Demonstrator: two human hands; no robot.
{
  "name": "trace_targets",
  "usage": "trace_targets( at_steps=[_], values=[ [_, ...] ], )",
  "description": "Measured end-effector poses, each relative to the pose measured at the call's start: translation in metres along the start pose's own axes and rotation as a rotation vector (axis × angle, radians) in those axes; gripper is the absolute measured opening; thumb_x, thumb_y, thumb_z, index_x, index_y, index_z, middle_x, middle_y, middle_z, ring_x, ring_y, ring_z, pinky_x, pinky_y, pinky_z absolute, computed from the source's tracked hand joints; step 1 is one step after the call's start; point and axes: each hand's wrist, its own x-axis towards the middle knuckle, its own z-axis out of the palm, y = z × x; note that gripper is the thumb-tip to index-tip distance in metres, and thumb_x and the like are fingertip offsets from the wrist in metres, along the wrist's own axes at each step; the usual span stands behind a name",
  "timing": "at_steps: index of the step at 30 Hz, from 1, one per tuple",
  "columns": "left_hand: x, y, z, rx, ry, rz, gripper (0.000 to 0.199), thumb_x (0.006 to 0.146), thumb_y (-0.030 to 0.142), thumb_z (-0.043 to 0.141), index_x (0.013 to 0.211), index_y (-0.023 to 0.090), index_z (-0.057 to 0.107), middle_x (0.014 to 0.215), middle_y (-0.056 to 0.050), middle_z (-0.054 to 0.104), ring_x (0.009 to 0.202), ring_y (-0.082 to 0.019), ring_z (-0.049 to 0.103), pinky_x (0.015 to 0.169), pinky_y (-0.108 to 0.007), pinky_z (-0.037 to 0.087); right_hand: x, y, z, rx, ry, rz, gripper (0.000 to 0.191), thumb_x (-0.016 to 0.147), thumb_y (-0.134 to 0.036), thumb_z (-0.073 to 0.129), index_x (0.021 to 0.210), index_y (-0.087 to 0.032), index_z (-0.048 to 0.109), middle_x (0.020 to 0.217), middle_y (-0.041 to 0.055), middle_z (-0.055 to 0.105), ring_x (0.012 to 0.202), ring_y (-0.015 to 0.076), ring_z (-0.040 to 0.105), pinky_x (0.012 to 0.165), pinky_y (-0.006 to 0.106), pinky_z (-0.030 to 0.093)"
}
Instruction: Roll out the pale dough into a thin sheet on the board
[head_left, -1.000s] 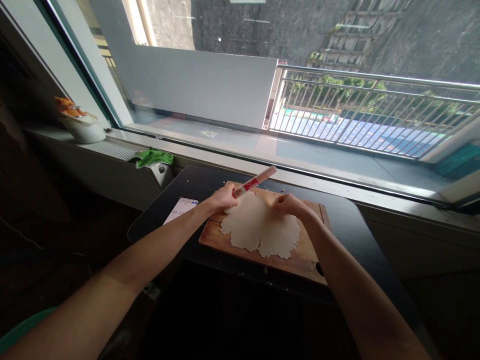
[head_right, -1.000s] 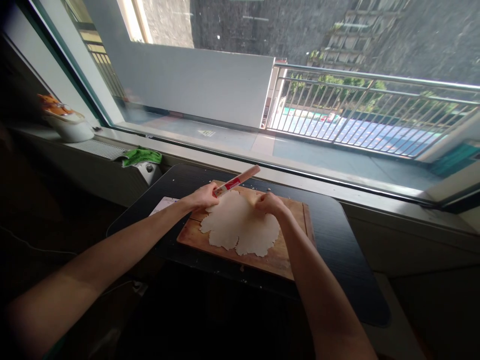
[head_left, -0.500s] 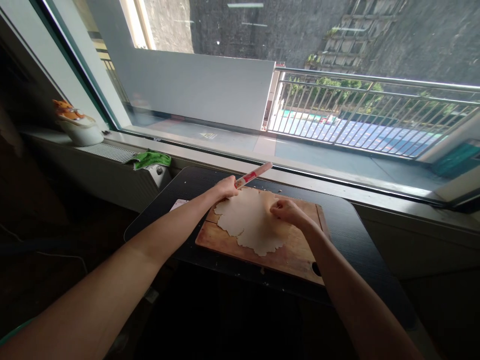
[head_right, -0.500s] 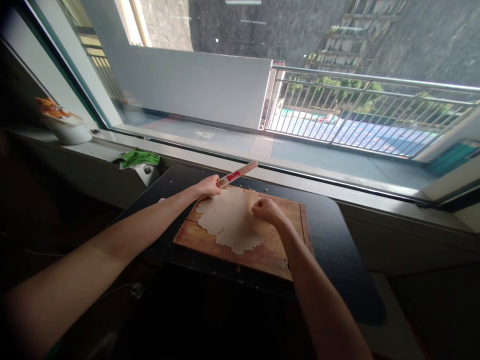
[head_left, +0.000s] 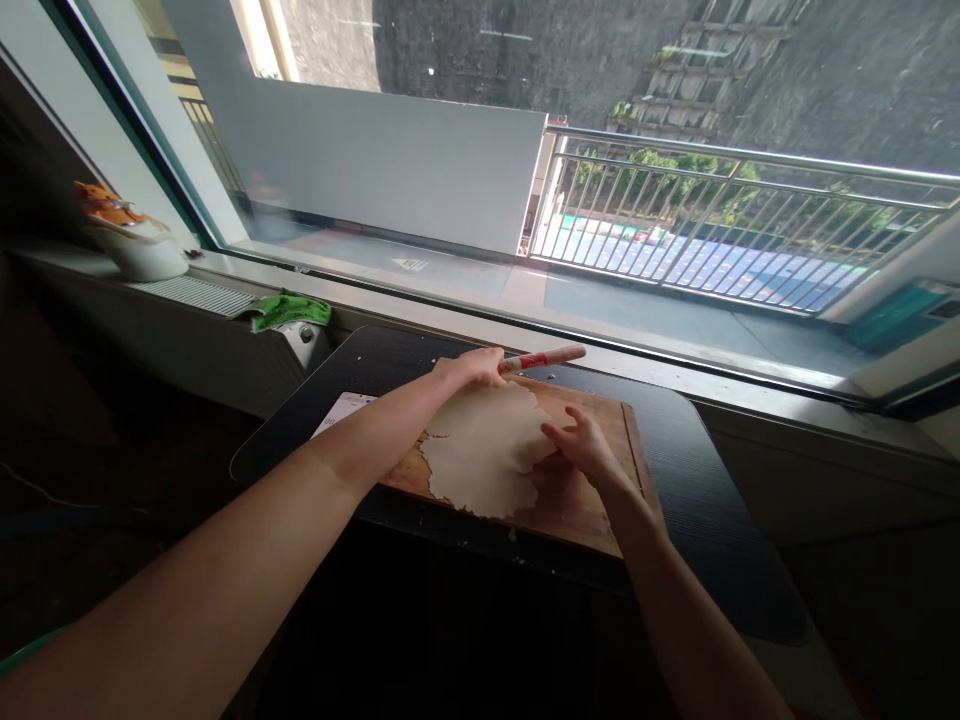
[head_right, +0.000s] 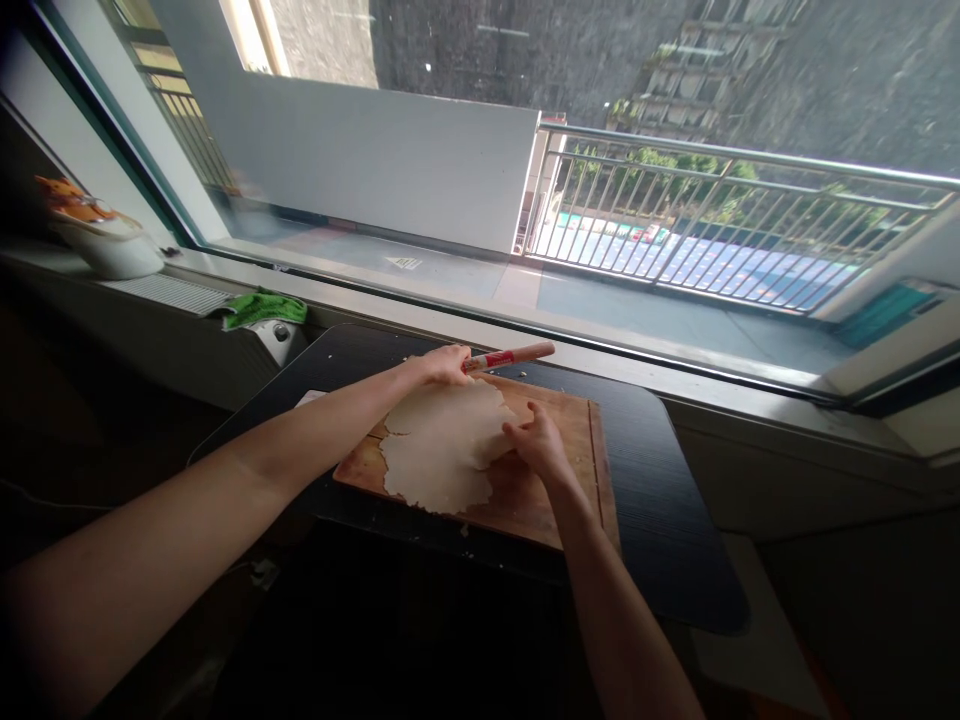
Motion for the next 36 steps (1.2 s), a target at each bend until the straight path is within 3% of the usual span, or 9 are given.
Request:
trace_targets(
  at_steps=[4,7,10,15,18,21,26,32,36],
  values=[
    [-0.016,0.012,-0.002,0.306,0.048,0.093,0.040,0.070,0.041,0.078,0.100,0.019,0.064,0.115,-0.015,0.068,0.113,-0.035,0.062,0.091,-0.035,0.047,0.003,0.003,0.006,0.028,0.010,0.014,0.057,0.081,-0.025,0.066,0.136,-0.020,0.053,0.087,0.0022,0.072,0.072,0.0162,0.069,0.067,0.026,0.051],
    [-0.037,0.012,-0.005,0.338,0.034,0.103,0.032,0.079,0.036,0.070,0.105,0.020,0.063,0.106,-0.012,0.070,0.101,-0.031,0.066,0.085,-0.034,0.048,-0.012,0.000,0.009,-0.012,-0.030,-0.040,0.050,0.081,-0.023,0.063,0.130,-0.021,0.057,0.082,0.0007,0.071,0.071,0.0155,0.067,0.066,0.025,0.048],
    [-0.061,0.002,-0.008,0.349,-0.007,0.136,0.030,0.081,0.032,0.067,0.109,0.024,0.063,0.097,-0.007,0.072,0.091,-0.028,0.068,0.079,-0.031,0.047,-0.029,-0.003,-0.003,-0.107,-0.038,-0.061,0.048,0.082,-0.026,0.062,0.129,-0.021,0.058,0.083,0.0011,0.072,0.072,0.0166,0.065,0.066,0.025,0.045],
    [-0.100,-0.022,-0.008,0.294,-0.092,0.250,0.024,0.075,0.036,0.077,0.093,0.026,0.067,0.092,-0.005,0.071,0.091,-0.027,0.067,0.077,-0.029,0.046,-0.031,-0.018,-0.037,-0.315,0.166,-0.141,0.036,0.091,-0.035,0.054,0.123,-0.023,0.066,0.091,0.0055,0.074,0.088,0.0233,0.067,0.077,0.031,0.046],
    [-0.112,-0.030,-0.006,0.285,-0.105,0.247,0.022,0.075,0.041,0.078,0.085,0.025,0.067,0.086,-0.006,0.070,0.090,-0.028,0.067,0.082,-0.031,0.046,-0.016,-0.034,-0.030,-0.339,0.239,-0.245,0.036,0.094,-0.031,0.047,0.122,-0.019,0.066,0.112,0.0114,0.072,0.105,0.0259,0.063,0.092,0.035,0.044],
    [-0.114,-0.032,0.001,0.332,-0.053,0.306,0.026,0.085,0.048,0.067,0.084,0.022,0.067,0.097,-0.010,0.069,0.100,-0.028,0.064,0.093,-0.034,0.045,0.000,-0.046,0.001,-0.308,0.233,-0.304,0.041,0.095,-0.031,0.044,0.129,-0.016,0.062,0.129,0.0142,0.064,0.117,0.0273,0.058,0.100,0.038,0.041],
    [-0.121,-0.036,0.024,0.352,0.169,0.274,0.029,0.098,0.035,0.047,0.101,0.017,0.070,0.118,-0.016,0.065,0.117,-0.031,0.055,0.110,-0.045,0.033,-0.004,-0.043,0.046,-0.321,0.212,-0.409,0.041,0.098,-0.034,0.039,0.132,-0.021,0.058,0.133,0.0119,0.061,0.124,0.0276,0.052,0.107,0.045,0.035],
    [-0.113,-0.038,0.036,0.360,0.193,0.174,0.032,0.097,0.042,0.048,0.114,0.021,0.067,0.127,-0.014,0.062,0.125,-0.033,0.048,0.113,-0.048,0.028,-0.016,-0.032,0.047,-0.410,0.292,-0.674,0.035,0.101,-0.033,0.037,0.125,-0.023,0.060,0.131,0.0107,0.063,0.134,0.0263,0.044,0.115,0.044,0.024],
    [-0.068,-0.036,0.024,0.355,0.241,0.071,0.035,0.097,0.039,0.047,0.119,0.016,0.063,0.132,-0.017,0.059,0.126,-0.033,0.047,0.109,-0.049,0.033,0.029,-0.042,0.040,-0.449,0.274,-0.533,0.039,0.101,-0.033,0.035,0.125,-0.018,0.062,0.124,0.0140,0.066,0.126,0.0283,0.048,0.109,0.044,0.030]
  ],
)
